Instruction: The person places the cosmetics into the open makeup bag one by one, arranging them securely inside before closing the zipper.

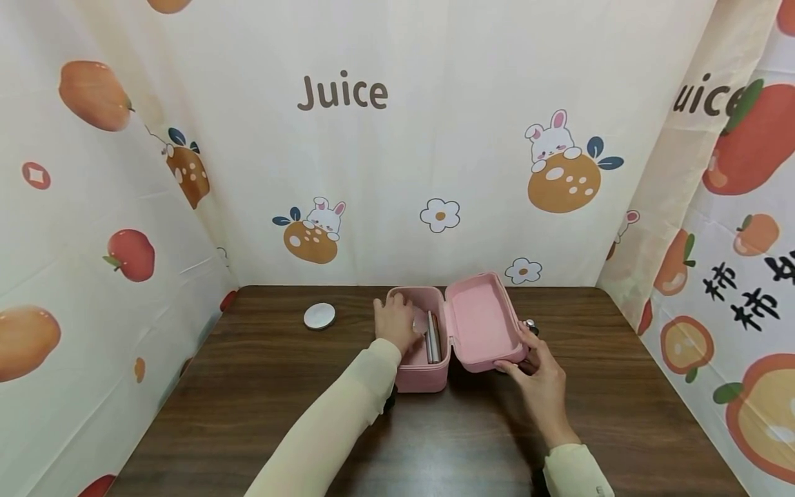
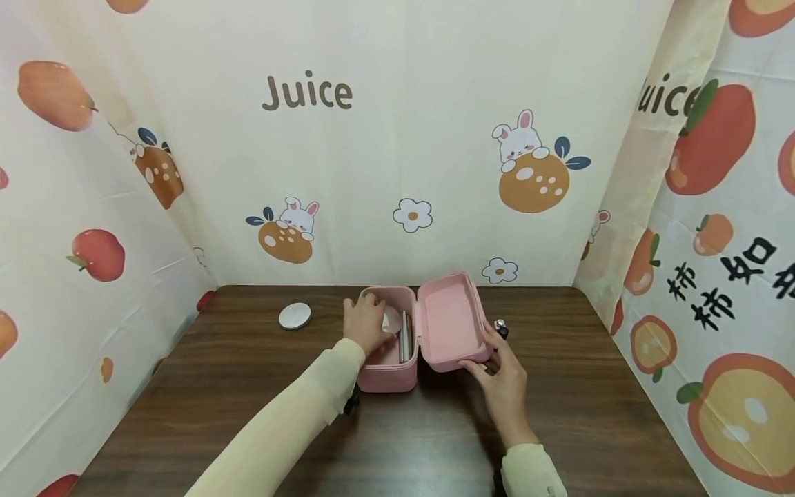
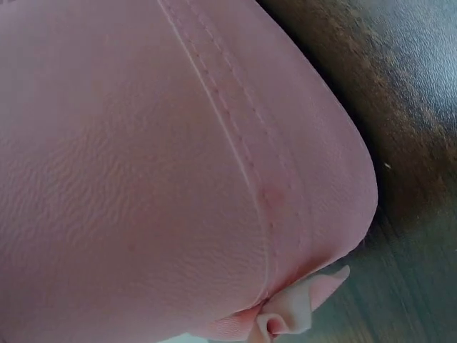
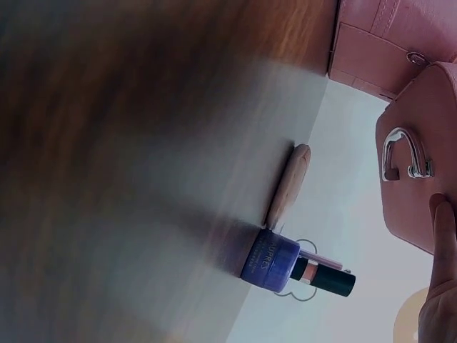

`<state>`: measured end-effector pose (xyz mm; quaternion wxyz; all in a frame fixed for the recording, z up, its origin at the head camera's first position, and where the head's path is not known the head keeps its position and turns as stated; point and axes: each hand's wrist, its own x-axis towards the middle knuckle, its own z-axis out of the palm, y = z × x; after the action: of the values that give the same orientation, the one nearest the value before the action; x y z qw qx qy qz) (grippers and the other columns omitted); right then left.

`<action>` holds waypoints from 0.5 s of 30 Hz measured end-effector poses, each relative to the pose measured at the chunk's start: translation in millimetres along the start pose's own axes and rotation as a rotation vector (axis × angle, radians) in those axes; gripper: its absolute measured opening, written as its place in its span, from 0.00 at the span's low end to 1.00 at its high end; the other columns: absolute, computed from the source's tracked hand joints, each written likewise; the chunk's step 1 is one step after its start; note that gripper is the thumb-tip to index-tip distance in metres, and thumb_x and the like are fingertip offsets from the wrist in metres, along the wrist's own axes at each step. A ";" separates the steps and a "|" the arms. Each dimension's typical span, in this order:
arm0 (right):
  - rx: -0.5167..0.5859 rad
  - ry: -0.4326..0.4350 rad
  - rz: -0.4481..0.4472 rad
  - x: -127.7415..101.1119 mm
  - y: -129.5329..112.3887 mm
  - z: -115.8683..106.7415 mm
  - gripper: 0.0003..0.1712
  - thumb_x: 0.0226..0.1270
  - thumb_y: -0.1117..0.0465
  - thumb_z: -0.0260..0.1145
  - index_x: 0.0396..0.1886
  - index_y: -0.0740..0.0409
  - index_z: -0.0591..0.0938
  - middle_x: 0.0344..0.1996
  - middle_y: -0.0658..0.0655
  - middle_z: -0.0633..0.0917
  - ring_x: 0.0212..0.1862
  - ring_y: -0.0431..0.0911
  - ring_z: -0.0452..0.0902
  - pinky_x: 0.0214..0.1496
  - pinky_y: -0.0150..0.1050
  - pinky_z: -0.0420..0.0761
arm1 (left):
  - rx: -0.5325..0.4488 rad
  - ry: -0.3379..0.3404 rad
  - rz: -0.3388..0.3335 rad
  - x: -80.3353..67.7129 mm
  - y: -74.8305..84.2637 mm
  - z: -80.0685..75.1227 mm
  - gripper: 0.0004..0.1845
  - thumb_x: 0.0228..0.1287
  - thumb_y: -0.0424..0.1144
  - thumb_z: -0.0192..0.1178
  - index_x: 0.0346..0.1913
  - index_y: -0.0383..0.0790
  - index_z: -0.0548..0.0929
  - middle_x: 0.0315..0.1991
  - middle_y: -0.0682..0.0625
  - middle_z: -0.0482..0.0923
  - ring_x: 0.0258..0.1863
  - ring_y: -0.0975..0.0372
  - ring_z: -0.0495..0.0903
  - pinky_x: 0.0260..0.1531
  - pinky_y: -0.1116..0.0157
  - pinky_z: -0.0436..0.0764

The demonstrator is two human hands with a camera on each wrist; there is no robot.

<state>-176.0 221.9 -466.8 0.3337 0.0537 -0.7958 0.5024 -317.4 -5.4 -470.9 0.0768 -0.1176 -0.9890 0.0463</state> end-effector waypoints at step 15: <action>0.003 0.004 -0.023 0.6 1.1 0.1 0.37 0.39 0.80 0.77 0.55 0.71 0.78 0.61 0.67 0.78 0.47 0.28 0.79 0.43 0.19 0.79 | 0.036 -0.077 -0.020 2.1 5.6 3.6 0.28 0.55 0.58 0.67 0.54 0.44 0.84 0.51 0.47 0.76 0.57 0.53 0.74 0.62 0.39 0.63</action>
<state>-177.0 222.5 -467.4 0.3412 0.0623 -0.7937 0.4997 -318.8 0.3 -474.7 0.0413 -0.1043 -0.9914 0.0678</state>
